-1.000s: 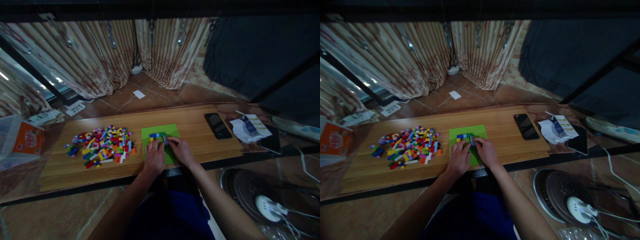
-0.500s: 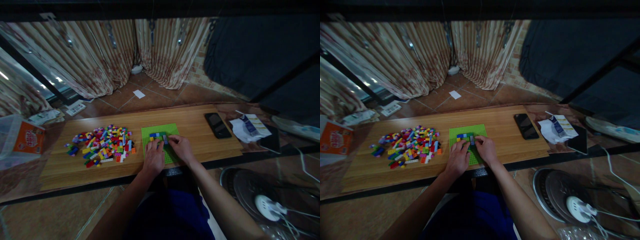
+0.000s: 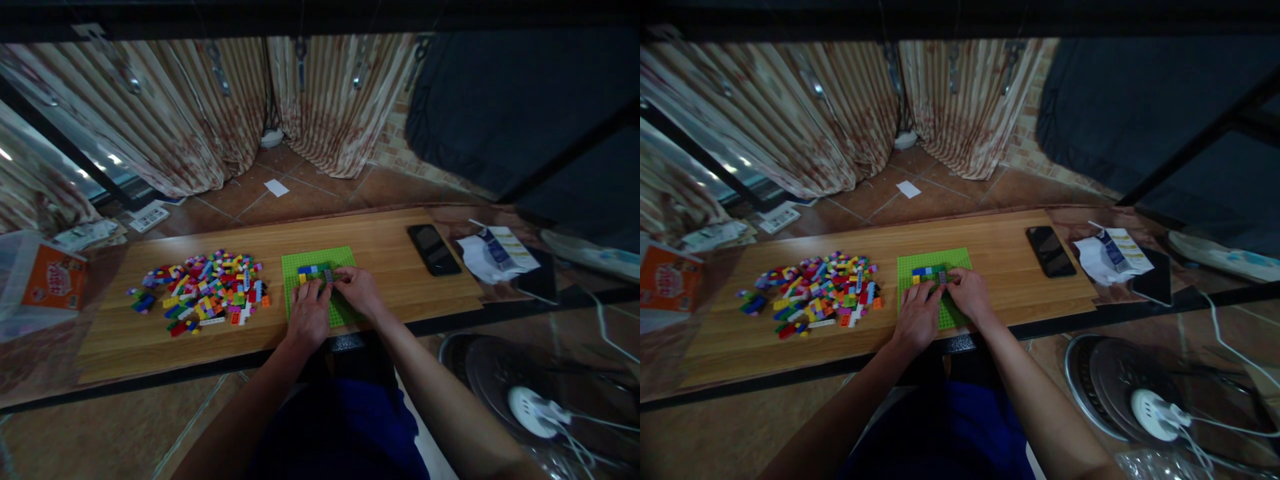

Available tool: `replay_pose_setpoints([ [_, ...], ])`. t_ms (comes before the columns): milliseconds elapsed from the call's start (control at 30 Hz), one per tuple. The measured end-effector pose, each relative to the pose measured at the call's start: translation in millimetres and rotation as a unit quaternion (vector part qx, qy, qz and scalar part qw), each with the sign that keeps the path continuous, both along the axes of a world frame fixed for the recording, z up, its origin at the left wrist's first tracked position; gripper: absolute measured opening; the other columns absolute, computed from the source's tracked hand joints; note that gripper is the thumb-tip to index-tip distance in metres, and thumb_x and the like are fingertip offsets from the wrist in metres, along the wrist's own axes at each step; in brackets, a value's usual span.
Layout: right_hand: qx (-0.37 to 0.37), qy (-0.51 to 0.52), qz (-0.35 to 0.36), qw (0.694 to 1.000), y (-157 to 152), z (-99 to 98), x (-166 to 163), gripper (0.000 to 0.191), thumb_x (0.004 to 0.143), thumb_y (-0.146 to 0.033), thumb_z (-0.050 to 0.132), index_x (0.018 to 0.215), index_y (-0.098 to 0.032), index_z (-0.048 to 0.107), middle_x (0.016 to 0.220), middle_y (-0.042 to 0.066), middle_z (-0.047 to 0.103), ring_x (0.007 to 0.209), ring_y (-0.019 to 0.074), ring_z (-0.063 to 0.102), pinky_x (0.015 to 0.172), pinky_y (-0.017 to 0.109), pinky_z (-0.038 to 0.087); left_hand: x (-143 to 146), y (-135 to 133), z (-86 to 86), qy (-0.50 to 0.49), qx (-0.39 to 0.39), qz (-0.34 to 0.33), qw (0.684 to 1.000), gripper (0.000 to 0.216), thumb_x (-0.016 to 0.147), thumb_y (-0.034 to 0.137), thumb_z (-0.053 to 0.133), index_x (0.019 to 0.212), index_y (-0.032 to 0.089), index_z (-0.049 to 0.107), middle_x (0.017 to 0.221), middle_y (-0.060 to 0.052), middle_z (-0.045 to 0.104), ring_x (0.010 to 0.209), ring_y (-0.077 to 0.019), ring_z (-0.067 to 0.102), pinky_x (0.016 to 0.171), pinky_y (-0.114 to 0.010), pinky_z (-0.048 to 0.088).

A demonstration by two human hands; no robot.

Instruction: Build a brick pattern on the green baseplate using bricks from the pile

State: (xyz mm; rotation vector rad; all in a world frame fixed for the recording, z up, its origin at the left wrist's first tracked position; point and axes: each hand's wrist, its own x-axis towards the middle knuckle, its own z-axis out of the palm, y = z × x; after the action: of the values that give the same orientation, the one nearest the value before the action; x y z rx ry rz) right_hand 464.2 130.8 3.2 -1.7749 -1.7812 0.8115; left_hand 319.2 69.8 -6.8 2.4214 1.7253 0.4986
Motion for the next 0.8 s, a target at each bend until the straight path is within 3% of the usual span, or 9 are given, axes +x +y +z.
replay_pose_setpoints([
  [467,-0.024,-0.005,0.005,1.0,1.3,4.5,0.6,0.026,0.076,-0.014,0.065,0.101,-0.017,0.074,0.081,0.004,0.076,0.076,0.0184,0.07,0.07,0.027,0.05,0.0,-0.5,2.3,0.022,-0.018,-0.005,1.0,0.045,0.091,0.018,0.044,0.135,0.017,0.052,0.132,-0.011,0.057,0.12,-0.0298,0.046,0.1,-0.05,0.036],
  [800,-0.057,-0.009,-0.006,0.998,6.8,5.0,-1.9,0.03,0.073,-0.009,0.067,0.102,-0.014,0.072,0.079,0.004,0.075,0.074,0.0173,0.069,0.068,0.025,0.049,2.2,0.2,3.1,0.032,-0.029,-0.004,0.999,0.047,0.088,0.017,0.045,0.134,0.018,0.052,0.135,-0.012,0.055,0.122,-0.0309,0.047,0.105,-0.057,0.031],
])
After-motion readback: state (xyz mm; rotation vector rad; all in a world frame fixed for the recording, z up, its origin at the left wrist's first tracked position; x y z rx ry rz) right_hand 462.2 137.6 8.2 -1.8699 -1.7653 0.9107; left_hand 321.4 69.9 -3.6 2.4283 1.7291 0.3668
